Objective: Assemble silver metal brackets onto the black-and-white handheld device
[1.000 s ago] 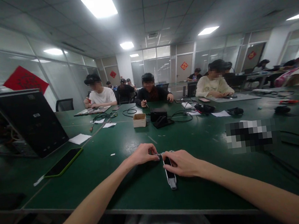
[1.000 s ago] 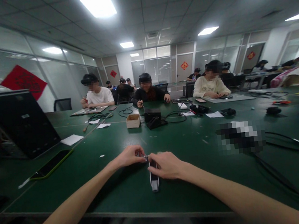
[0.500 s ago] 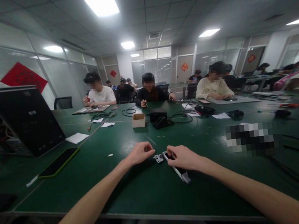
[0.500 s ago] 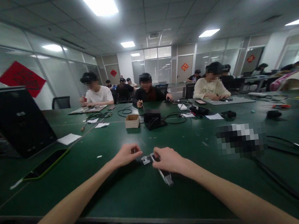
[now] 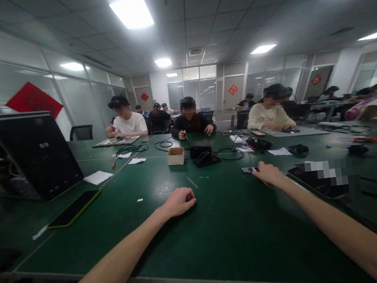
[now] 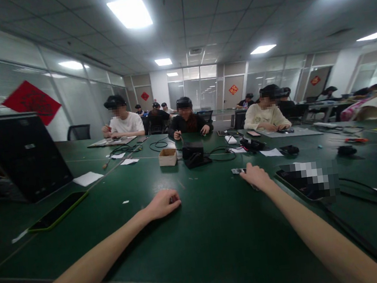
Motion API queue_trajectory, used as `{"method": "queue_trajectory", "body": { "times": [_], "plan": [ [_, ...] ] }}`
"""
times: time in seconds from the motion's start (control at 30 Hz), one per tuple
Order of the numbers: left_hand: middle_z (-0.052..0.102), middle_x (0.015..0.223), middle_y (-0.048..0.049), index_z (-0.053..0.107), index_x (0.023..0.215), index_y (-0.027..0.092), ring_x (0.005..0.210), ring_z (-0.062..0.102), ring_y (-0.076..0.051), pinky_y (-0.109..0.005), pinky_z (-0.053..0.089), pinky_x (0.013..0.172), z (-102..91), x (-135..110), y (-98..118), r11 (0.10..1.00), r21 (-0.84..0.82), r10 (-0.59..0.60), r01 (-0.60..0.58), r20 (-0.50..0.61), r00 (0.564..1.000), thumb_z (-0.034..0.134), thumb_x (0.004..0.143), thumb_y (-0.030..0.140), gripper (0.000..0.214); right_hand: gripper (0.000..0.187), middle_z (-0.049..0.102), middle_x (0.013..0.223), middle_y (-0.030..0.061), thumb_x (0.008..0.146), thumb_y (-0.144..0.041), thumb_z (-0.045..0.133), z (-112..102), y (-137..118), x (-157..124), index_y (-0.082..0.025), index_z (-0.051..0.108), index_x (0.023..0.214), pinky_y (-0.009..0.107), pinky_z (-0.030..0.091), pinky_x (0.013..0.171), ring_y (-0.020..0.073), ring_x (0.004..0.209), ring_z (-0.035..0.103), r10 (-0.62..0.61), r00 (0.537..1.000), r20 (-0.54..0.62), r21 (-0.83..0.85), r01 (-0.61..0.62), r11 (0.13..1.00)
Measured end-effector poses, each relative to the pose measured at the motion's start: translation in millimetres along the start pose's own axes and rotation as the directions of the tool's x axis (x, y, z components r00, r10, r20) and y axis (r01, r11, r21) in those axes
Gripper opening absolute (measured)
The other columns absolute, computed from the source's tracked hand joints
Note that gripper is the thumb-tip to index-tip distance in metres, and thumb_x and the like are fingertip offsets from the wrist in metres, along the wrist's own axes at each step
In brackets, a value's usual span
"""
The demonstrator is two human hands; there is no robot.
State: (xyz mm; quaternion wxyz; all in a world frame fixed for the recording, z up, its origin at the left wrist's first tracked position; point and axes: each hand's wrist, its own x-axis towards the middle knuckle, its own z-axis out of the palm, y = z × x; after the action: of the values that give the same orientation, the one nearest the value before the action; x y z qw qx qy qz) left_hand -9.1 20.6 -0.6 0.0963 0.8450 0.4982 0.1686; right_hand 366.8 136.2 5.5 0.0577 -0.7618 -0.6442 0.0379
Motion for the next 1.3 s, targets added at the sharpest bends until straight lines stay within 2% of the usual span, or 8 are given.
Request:
{"method": "queue_trajectory", "body": {
  "times": [0.13,0.23,0.33,0.5,0.8,0.97,1.17,1.3],
  "plan": [
    [0.066,0.084,-0.0024,0.064,0.086,0.018,0.075,0.060,-0.016,-0.026,0.044,0.068,1.8,0,-1,1.000,0.006,0.004,-0.004,0.007,1.000,0.056,0.086,0.032,0.016,0.049,0.057,0.116,0.0265,0.091,-0.044,0.042,6,36,34,-0.007,0.048,0.122,0.042,0.046,0.083,0.0371,0.108,0.058,0.100,0.994,-0.046,0.018,-0.100,0.995],
    [0.066,0.085,-0.0022,0.063,0.086,0.018,0.076,0.060,-0.016,-0.025,0.044,0.067,1.9,0,-2,1.000,0.004,0.008,-0.008,0.013,1.000,0.055,0.087,0.032,0.016,0.049,0.052,0.119,0.0263,0.090,-0.046,0.044,11,49,50,-0.008,0.049,0.121,0.044,0.045,0.084,0.0387,0.111,0.054,0.077,0.990,-0.120,-0.025,-0.081,0.996],
    [0.065,0.084,-0.0021,0.063,0.086,0.018,0.075,0.060,-0.016,-0.026,0.043,0.066,2.5,1,-2,1.000,0.022,0.010,-0.010,0.012,1.000,0.056,0.086,0.033,0.016,0.047,0.045,0.126,0.0225,0.089,-0.043,0.047,16,51,64,-0.015,0.047,0.128,0.045,0.044,0.084,0.0390,0.115,0.048,-0.023,0.985,-0.169,-0.083,0.009,0.996],
    [0.064,0.083,-0.0015,0.062,0.087,0.019,0.075,0.059,-0.016,-0.025,0.043,0.066,4.2,0,-4,1.000,0.020,0.020,-0.020,0.015,1.000,0.056,0.086,0.032,0.014,0.041,0.047,0.125,0.0161,0.084,-0.021,0.054,23,42,80,-0.024,0.052,0.125,0.043,0.043,0.082,0.0365,0.111,0.048,-0.112,0.992,-0.062,-0.121,0.104,0.987],
    [0.064,0.086,-0.0019,0.061,0.089,0.020,0.077,0.059,-0.016,-0.026,0.044,0.069,5.2,0,-5,0.999,0.039,0.017,-0.018,0.025,1.000,0.054,0.086,0.032,0.014,0.048,0.051,0.121,0.0161,0.082,-0.009,0.046,33,49,85,-0.021,0.050,0.129,0.042,0.035,0.094,0.0298,0.108,0.048,-0.270,0.958,-0.098,-0.157,0.253,0.955],
    [0.064,0.086,-0.0027,0.060,0.089,0.019,0.078,0.059,-0.017,-0.027,0.044,0.069,2.7,0,-3,0.998,0.049,0.024,-0.026,0.041,0.999,0.054,0.087,0.032,0.014,0.046,0.047,0.124,0.0168,0.081,-0.011,0.047,39,50,87,-0.021,0.054,0.125,0.043,0.037,0.091,0.0336,0.111,0.045,-0.273,0.957,-0.094,-0.182,0.253,0.950],
    [0.063,0.086,-0.0028,0.060,0.089,0.020,0.078,0.058,-0.017,-0.027,0.043,0.068,3.3,0,-4,0.997,0.061,0.035,-0.038,0.038,0.999,0.053,0.087,0.031,0.013,0.054,0.045,0.125,0.0171,0.079,-0.012,0.049,40,48,85,-0.021,0.045,0.133,0.043,0.038,0.089,0.0347,0.112,0.043,-0.245,0.964,-0.101,-0.191,0.223,0.956],
    [0.063,0.086,-0.0027,0.059,0.089,0.019,0.077,0.058,-0.017,-0.026,0.042,0.067,3.5,0,-3,0.996,0.070,0.048,-0.051,0.035,0.998,0.054,0.087,0.030,0.013,0.050,0.045,0.126,0.0171,0.079,-0.014,0.052,41,47,83,-0.022,0.049,0.129,0.044,0.039,0.089,0.0352,0.113,0.042,-0.250,0.963,-0.102,-0.199,0.226,0.954]
  ]
}}
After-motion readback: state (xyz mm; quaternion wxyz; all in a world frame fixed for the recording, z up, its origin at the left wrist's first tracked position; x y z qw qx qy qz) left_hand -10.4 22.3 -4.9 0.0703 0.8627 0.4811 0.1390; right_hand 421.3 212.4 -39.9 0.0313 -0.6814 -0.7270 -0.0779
